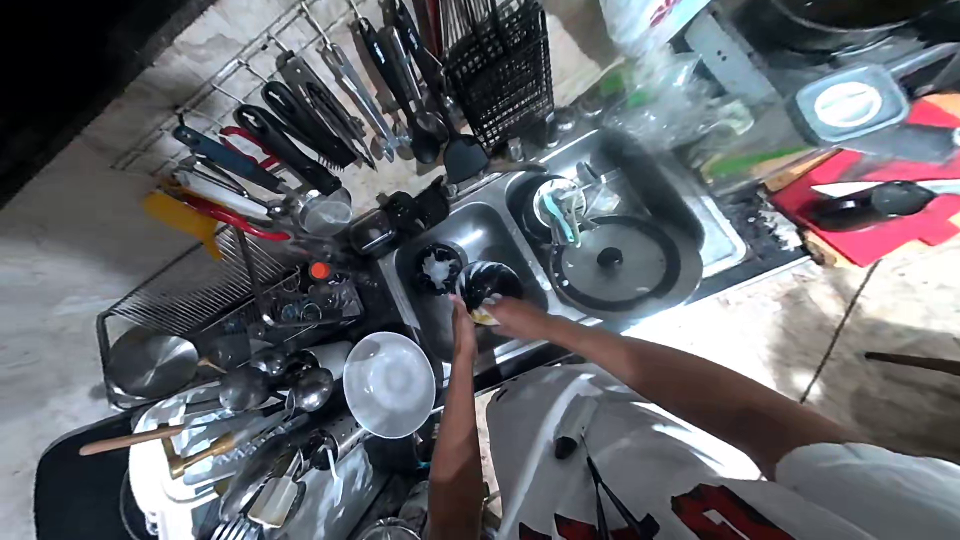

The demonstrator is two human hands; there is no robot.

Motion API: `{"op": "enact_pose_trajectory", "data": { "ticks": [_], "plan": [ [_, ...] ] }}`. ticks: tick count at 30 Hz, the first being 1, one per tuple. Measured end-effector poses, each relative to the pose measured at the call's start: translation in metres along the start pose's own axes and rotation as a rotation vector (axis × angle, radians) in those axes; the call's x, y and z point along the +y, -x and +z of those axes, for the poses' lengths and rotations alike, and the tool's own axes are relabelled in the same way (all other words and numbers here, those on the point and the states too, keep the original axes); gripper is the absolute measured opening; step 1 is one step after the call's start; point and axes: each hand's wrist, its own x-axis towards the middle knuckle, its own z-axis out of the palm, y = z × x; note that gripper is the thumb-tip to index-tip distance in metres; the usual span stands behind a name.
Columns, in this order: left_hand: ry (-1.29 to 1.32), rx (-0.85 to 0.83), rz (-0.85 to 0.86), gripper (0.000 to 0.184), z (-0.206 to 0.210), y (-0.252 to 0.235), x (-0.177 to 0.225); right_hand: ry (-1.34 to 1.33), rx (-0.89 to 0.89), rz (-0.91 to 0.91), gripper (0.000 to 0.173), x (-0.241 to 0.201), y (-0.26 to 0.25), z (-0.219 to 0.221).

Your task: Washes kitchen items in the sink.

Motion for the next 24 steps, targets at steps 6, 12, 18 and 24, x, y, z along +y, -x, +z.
{"op": "enact_pose_trajectory", "data": {
  "ticks": [6,12,18,24],
  "plan": [
    [-0.330,0.152,0.013,0.060,-0.010,-0.054,-0.016,-0.138,0.129,0.017,0.044,0.019,-0.028,0.012],
    [-0.795,0.409,0.003,0.046,-0.042,-0.121,-0.016,-0.998,0.364,0.439,0.052,0.034,-0.036,0.004],
    [-0.800,0.450,-0.030,0.053,-0.050,-0.153,-0.010,-1.284,0.478,0.558,0.036,0.060,-0.056,0.005],
    [-0.933,0.520,-0.027,0.060,-0.044,-0.162,-0.007,-1.382,0.564,0.476,0.042,0.051,-0.099,-0.022]
  ]
}}
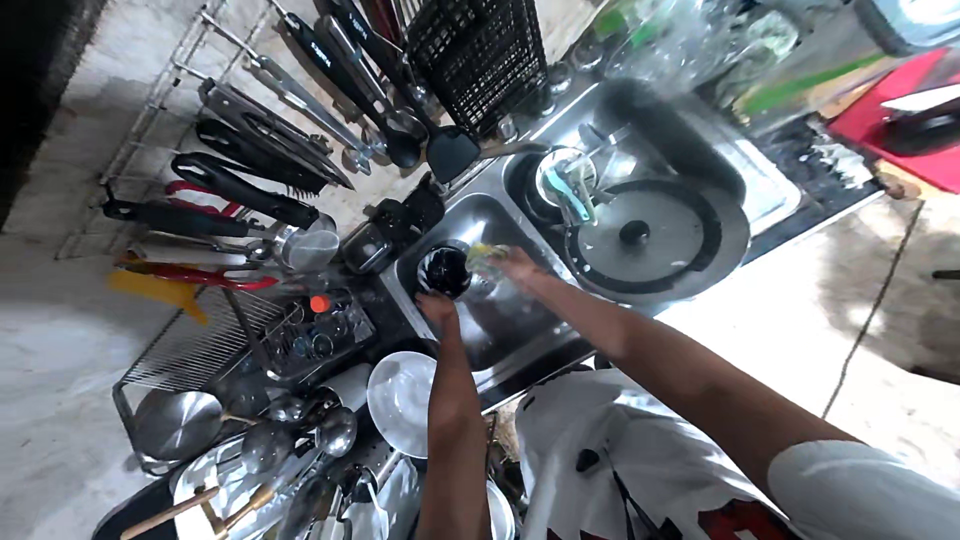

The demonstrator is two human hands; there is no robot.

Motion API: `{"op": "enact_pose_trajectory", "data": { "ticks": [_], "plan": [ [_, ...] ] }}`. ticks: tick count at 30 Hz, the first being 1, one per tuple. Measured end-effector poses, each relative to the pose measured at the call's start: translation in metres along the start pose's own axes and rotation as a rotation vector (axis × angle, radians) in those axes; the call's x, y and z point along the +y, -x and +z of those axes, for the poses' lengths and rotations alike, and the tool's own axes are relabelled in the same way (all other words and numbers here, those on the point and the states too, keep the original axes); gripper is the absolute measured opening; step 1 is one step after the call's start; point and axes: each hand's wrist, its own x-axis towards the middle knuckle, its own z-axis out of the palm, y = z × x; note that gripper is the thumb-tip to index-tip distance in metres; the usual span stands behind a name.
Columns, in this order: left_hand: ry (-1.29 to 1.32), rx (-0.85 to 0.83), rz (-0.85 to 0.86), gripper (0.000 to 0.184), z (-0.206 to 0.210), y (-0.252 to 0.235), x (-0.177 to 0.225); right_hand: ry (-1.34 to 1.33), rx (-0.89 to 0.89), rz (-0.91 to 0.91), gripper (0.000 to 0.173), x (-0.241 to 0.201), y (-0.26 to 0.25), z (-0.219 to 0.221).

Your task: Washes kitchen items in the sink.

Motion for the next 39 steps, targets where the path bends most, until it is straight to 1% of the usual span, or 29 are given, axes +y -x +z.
{"op": "enact_pose_trajectory", "data": {
  "ticks": [1,3,4,6,7,8,9,11,12,14,16,19,22,25,27,29,31,34,37,39],
  "plan": [
    [-0.041,0.023,0.001,0.061,-0.004,0.002,0.002,-0.076,-0.021,-0.018,0.043,-0.002,-0.008,0.007],
    [-0.072,0.125,0.083,0.058,-0.017,0.007,0.007,-0.155,-0.021,-0.033,0.040,-0.011,-0.019,0.024],
    [-0.041,0.189,0.175,0.054,-0.026,0.006,0.010,-0.166,-0.015,-0.031,0.038,-0.019,-0.023,0.034],
    [0.066,0.261,0.445,0.050,-0.047,-0.005,0.016,-0.153,-0.006,-0.026,0.037,-0.034,-0.030,0.052],
    [0.095,0.281,0.572,0.055,-0.060,-0.013,0.022,-0.121,-0.019,-0.031,0.038,-0.040,-0.034,0.060],
    [0.108,0.294,0.679,0.065,-0.074,-0.021,0.030,-0.096,-0.044,-0.040,0.040,-0.043,-0.040,0.066],
    [0.100,0.296,0.765,0.076,-0.087,-0.029,0.040,-0.091,-0.062,-0.045,0.040,-0.047,-0.046,0.073],
    [0.049,0.294,0.918,0.089,-0.107,-0.048,0.059,-0.132,-0.088,-0.048,0.041,-0.054,-0.058,0.085],
    [0.015,0.275,0.982,0.095,-0.113,-0.056,0.065,-0.156,-0.100,-0.045,0.040,-0.057,-0.063,0.091],
    [-0.059,0.241,1.052,0.096,-0.118,-0.068,0.074,-0.185,-0.111,-0.023,0.040,-0.064,-0.069,0.098],
    [-0.112,0.229,1.031,0.098,-0.117,-0.070,0.077,-0.220,-0.114,-0.019,0.039,-0.067,-0.076,0.105],
    [-0.149,0.214,0.991,0.092,-0.115,-0.068,0.079,-0.284,-0.098,-0.001,0.037,-0.075,-0.078,0.114],
    [-0.161,0.186,0.976,0.091,-0.117,-0.069,0.080,-0.306,-0.084,0.033,0.038,-0.077,-0.081,0.116],
    [-0.184,0.249,0.960,0.079,-0.128,-0.068,0.085,-0.315,-0.085,0.027,0.037,-0.076,-0.082,0.116],
    [-0.174,0.261,0.954,0.082,-0.126,-0.069,0.086,-0.310,-0.084,0.023,0.037,-0.078,-0.084,0.113],
    [-0.184,0.211,0.941,0.089,-0.120,-0.069,0.084,-0.308,-0.061,0.022,0.036,-0.079,-0.084,0.111],
    [-0.182,0.184,0.931,0.089,-0.118,-0.069,0.082,-0.328,-0.071,0.030,0.034,-0.078,-0.083,0.108],
    [-0.128,0.208,0.909,0.074,-0.122,-0.065,0.090,-0.324,-0.135,-0.004,0.035,-0.072,-0.080,0.094],
    [0.021,0.278,0.843,0.055,-0.108,-0.022,0.097,-0.292,-0.170,0.001,0.037,-0.060,-0.058,0.055],
    [0.187,0.287,0.790,0.042,-0.086,0.010,0.109,-0.274,-0.178,0.080,0.037,-0.056,-0.039,0.023]
  ]
}}
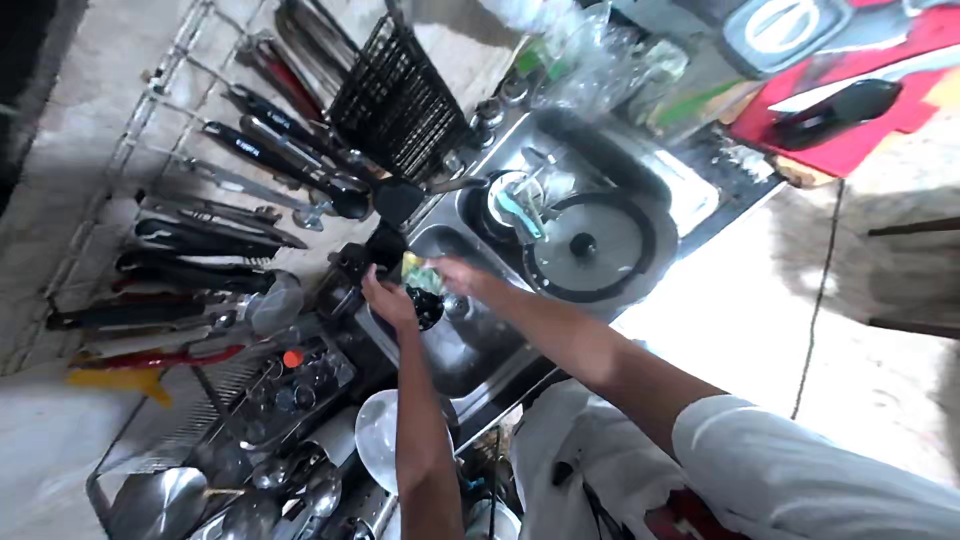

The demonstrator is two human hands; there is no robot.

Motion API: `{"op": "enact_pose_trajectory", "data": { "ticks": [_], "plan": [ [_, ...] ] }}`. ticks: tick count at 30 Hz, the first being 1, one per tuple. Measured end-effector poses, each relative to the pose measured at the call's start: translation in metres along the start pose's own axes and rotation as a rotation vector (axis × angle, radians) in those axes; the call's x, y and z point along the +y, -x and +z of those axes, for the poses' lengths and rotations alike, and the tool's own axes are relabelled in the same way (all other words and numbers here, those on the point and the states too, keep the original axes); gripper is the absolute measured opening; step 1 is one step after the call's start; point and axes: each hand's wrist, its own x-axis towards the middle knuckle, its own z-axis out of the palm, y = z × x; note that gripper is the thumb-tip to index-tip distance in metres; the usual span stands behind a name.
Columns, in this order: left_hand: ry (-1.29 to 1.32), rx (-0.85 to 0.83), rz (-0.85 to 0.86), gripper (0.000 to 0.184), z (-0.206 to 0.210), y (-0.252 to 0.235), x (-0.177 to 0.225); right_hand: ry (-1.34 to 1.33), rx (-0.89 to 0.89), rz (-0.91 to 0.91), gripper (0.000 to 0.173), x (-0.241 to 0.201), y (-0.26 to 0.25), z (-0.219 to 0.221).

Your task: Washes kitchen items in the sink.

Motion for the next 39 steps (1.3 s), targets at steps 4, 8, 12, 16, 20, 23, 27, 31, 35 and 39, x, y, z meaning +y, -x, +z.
{"op": "enact_pose_trajectory", "data": {
  "ticks": [4,8,12,16,20,23,27,31,35,39],
  "plan": [
    [0.236,-0.105,-0.061,0.034,0.066,0.031,0.049,-0.084,0.027,0.055,0.031,-0.004,0.059,-0.077],
    [0.259,-0.381,-0.004,0.038,0.124,0.033,0.109,0.022,0.139,-0.095,0.051,0.004,0.098,-0.163],
    [0.150,-0.641,-0.204,0.050,0.180,0.019,0.172,0.135,0.307,-0.133,0.048,-0.013,0.141,-0.203],
    [0.091,-0.677,-0.450,0.061,0.232,0.013,0.196,0.172,0.468,-0.147,0.038,-0.026,0.161,-0.222],
    [0.003,-0.612,-0.476,0.054,0.255,0.010,0.190,0.160,0.350,-0.110,0.037,-0.035,0.178,-0.234],
    [0.096,-0.578,-0.463,0.056,0.263,0.011,0.175,0.188,0.269,-0.105,0.039,-0.034,0.186,-0.244],
    [0.113,-0.591,-0.457,0.054,0.248,0.003,0.183,0.212,0.250,-0.072,0.041,-0.036,0.195,-0.253],
    [0.145,-0.665,-0.541,0.054,0.230,-0.006,0.188,0.219,0.265,-0.041,0.041,-0.038,0.195,-0.260],
    [0.079,-0.583,-0.494,0.073,0.208,0.001,0.194,0.119,0.259,-0.050,0.042,-0.032,0.189,-0.265],
    [-0.097,-0.455,-0.224,0.074,0.185,0.019,0.197,0.068,0.223,-0.077,0.042,-0.029,0.187,-0.263]
  ]
}}
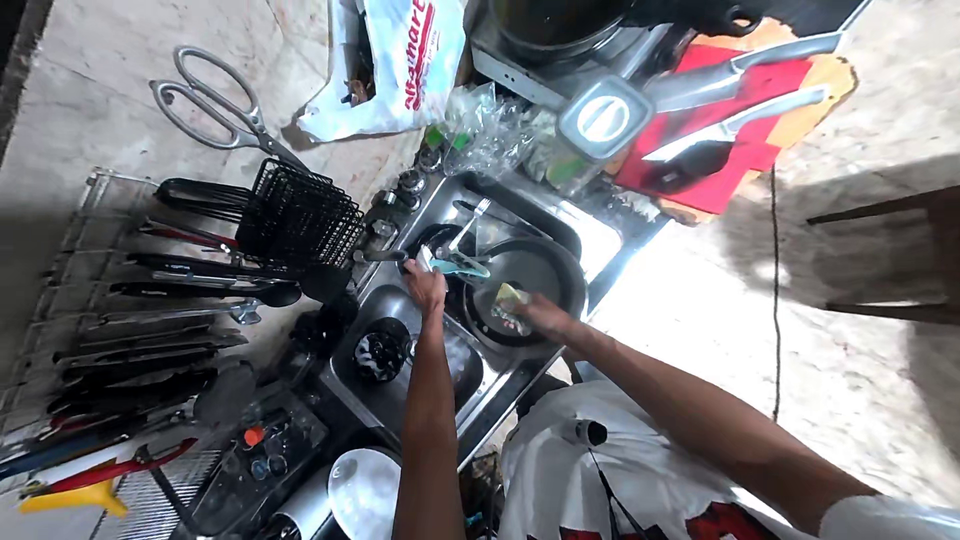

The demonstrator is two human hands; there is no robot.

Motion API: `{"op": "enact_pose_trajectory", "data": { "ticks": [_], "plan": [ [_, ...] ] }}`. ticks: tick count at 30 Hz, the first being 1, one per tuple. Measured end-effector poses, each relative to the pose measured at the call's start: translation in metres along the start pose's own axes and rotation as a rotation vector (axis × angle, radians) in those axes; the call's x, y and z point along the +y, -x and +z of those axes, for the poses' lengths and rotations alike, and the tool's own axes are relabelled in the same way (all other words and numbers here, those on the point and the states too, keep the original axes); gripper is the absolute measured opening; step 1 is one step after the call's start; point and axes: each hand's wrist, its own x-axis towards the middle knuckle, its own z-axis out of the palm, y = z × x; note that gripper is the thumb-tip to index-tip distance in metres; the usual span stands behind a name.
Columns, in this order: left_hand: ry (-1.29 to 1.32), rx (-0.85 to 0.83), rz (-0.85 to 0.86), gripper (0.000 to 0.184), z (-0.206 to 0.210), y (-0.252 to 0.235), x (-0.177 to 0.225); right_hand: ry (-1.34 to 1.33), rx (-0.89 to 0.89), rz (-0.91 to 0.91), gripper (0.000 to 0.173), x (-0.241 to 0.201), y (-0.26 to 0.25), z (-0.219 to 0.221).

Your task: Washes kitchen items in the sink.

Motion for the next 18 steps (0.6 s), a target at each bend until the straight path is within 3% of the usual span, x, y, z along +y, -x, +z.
{"op": "enact_pose_trajectory", "data": {
  "ticks": [7,10,15,18],
  "plan": [
    [-0.276,0.148,0.177,0.075,-0.034,0.039,0.004,0.095,0.037,0.006,0.047,-0.009,0.005,0.022],
    [-0.096,0.157,0.115,0.058,-0.051,0.062,-0.017,0.297,0.105,-0.074,0.046,-0.012,0.004,0.032],
    [0.422,0.114,-0.030,0.058,-0.064,0.111,-0.066,0.772,0.229,-0.256,0.044,-0.015,-0.005,0.071],
    [0.526,0.066,-0.045,0.060,-0.071,0.145,-0.076,1.010,0.081,-0.306,0.060,-0.005,-0.002,0.111]
  ]
}}
